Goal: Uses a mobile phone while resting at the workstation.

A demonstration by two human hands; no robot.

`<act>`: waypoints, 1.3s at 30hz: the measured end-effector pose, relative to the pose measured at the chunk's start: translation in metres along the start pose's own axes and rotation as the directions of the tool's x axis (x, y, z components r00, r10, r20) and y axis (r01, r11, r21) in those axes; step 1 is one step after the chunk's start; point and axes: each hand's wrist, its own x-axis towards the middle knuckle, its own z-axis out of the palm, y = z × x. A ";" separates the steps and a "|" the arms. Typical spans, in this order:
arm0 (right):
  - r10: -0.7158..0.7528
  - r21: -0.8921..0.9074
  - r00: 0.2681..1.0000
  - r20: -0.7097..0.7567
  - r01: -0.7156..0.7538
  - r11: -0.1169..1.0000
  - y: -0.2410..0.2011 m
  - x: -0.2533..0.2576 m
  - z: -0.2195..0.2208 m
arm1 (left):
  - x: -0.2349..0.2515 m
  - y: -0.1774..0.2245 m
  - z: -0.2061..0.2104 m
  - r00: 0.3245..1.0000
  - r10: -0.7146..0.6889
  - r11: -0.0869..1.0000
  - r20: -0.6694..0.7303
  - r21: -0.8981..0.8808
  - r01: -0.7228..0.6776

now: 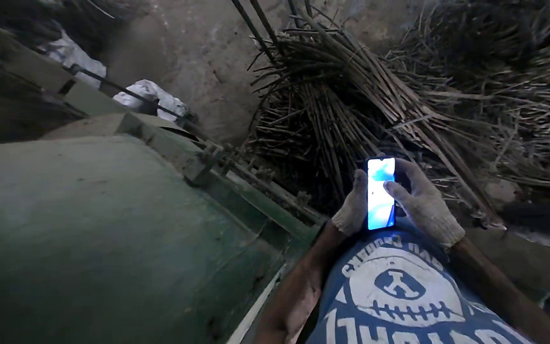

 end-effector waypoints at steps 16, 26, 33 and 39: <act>-0.004 0.117 1.000 0.019 0.002 0.993 0.011 -0.001 -0.004 | 0.000 0.003 0.003 0.999 0.020 1.000 -0.026 0.017 -0.019; -0.039 0.001 0.999 0.021 0.039 0.999 0.009 0.002 0.000 | -0.002 0.009 0.006 0.999 0.010 1.000 -0.050 0.020 -0.009; -0.022 0.240 1.000 0.019 0.017 0.971 0.013 0.002 -0.002 | 0.002 0.004 0.002 0.997 0.066 0.992 -0.040 0.112 -0.061; -0.070 0.169 0.997 0.044 0.062 0.984 0.016 0.003 0.002 | 0.001 0.003 0.003 0.997 0.054 0.995 -0.049 0.089 -0.050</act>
